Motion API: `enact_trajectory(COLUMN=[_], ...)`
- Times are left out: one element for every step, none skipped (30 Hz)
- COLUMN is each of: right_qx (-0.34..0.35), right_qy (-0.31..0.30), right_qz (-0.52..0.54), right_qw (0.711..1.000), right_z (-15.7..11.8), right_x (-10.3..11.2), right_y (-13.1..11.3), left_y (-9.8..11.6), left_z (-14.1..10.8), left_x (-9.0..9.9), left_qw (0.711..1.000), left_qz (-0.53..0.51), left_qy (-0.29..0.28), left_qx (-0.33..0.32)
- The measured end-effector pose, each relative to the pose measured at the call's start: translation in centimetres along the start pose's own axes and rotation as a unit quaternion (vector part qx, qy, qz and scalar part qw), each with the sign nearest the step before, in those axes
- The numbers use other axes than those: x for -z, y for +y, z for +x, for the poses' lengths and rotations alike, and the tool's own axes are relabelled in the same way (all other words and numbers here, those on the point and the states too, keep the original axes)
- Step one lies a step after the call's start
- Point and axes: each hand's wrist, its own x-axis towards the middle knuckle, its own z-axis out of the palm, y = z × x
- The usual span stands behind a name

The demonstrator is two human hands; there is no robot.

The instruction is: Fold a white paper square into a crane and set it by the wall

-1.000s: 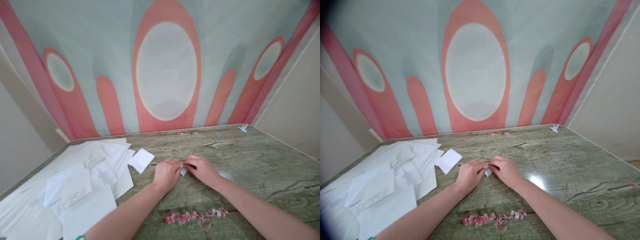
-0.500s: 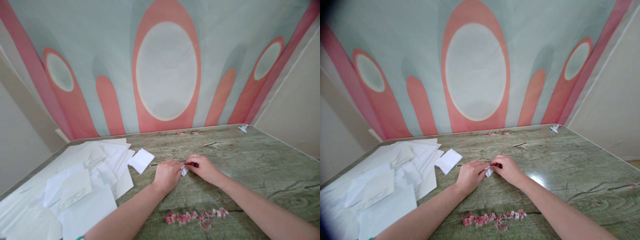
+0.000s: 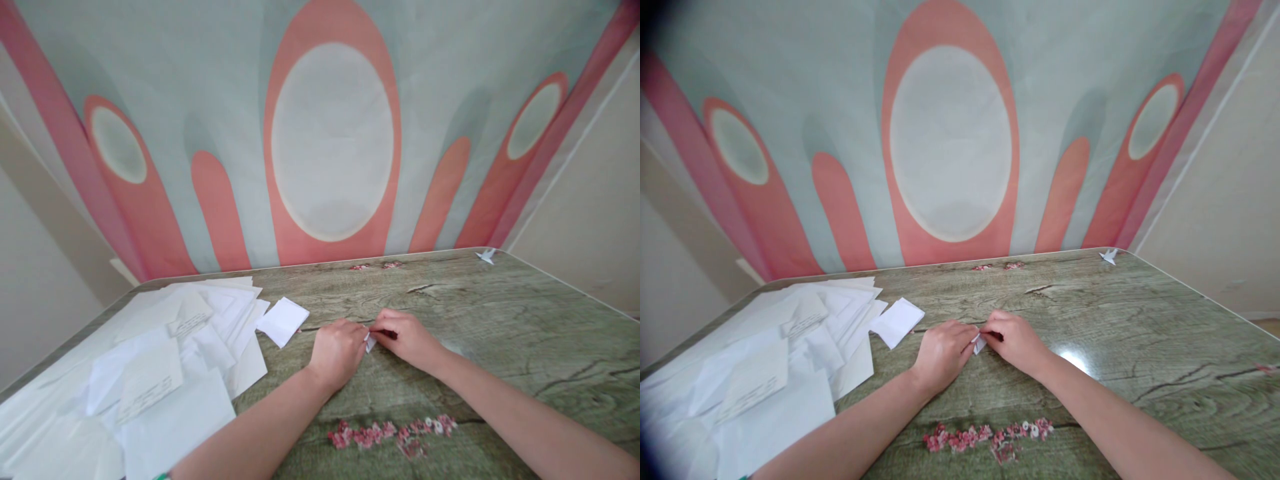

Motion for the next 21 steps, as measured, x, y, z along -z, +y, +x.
enact_trajectory(right_qx=[0.007, 0.013, 0.019, 0.026, 0.031, 0.036, 0.04, 0.042, 0.043, 0.044, 0.046, 0.048, 0.05, 0.053, 0.055, 0.056, 0.057, 0.058, 0.058, 0.058, 0.058], right_qy=[-0.003, -0.005, -0.007, -0.009, -0.012, -0.014, -0.017, -0.019, -0.021, -0.023, -0.022, -0.02, -0.017, -0.015, -0.013, -0.011, -0.011, -0.011, -0.01, -0.01, -0.008], right_qz=[-0.013, -0.026, -0.04, -0.054, -0.069, -0.082, -0.095, -0.105, -0.113, -0.118, -0.121, -0.123, -0.124, -0.125, -0.126, -0.127, -0.128, -0.128, -0.128, -0.128, -0.129], right_qw=[1.0, 1.0, 0.999, 0.998, 0.997, 0.996, 0.995, 0.993, 0.992, 0.992, 0.991, 0.991, 0.991, 0.991, 0.99, 0.99, 0.99, 0.99, 0.99, 0.99, 0.99], right_z=[-0.08, -0.15, -0.22, -0.28, -0.33, -0.37, -0.4, -0.42, -0.43, -0.44, -0.45, -0.45, -0.45, -0.45, -0.46, -0.46, -0.46, -0.47, -0.48, -0.49, -0.51], right_x=[0.02, 0.04, 0.07, 0.08, 0.1, 0.1, 0.1, 0.1, 0.08, 0.06, 0.04, 0.01, -0.03, -0.06, -0.1, -0.13, -0.17, -0.2, -0.22, -0.24, -0.26], right_y=[-0.03, -0.07, -0.12, -0.18, -0.25, -0.31, -0.37, -0.41, -0.42, -0.4, -0.35, -0.28, -0.2, -0.12, -0.05, 0.0, 0.04, 0.05, 0.05, 0.04, 0.04], left_y=[0.01, 0.02, 0.04, 0.06, 0.09, 0.12, 0.17, 0.22, 0.27, 0.32, 0.36, 0.39, 0.4, 0.41, 0.41, 0.4, 0.39, 0.38, 0.36, 0.35, 0.34], left_z=[0.01, 0.02, 0.02, 0.02, 0.01, 0.0, -0.02, -0.04, -0.07, -0.09, -0.12, -0.14, -0.16, -0.17, -0.18, -0.18, -0.18, -0.18, -0.18, -0.18, -0.18], left_x=[-0.03, -0.05, -0.07, -0.07, -0.06, -0.03, 0.0, 0.04, 0.08, 0.11, 0.13, 0.14, 0.14, 0.12, 0.09, 0.05, 0.01, -0.02, -0.06, -0.08, -0.11], left_qw=[1.0, 1.0, 1.0, 1.0, 1.0, 1.0, 1.0, 1.0, 1.0, 1.0, 1.0, 1.0, 1.0, 1.0, 0.999, 0.999, 0.999, 0.999, 0.999, 0.999, 0.999], left_qz=[0.002, 0.004, 0.005, 0.006, 0.006, 0.005, 0.003, 0.0, -0.003, -0.005, -0.007, -0.008, -0.009, -0.01, -0.011, -0.013, -0.014, -0.015, -0.015, -0.014, -0.013], left_qy=[0.0, 0.0, 0.001, 0.002, 0.003, 0.005, 0.008, 0.011, 0.014, 0.018, 0.021, 0.024, 0.026, 0.028, 0.029, 0.03, 0.032, 0.034, 0.035, 0.035, 0.034], left_qx=[-0.002, -0.004, -0.004, -0.005, -0.004, -0.002, 0.0, 0.002, 0.004, 0.005, 0.007, 0.008, 0.01, 0.012, 0.012, 0.012, 0.012, 0.011, 0.011, 0.011, 0.011])
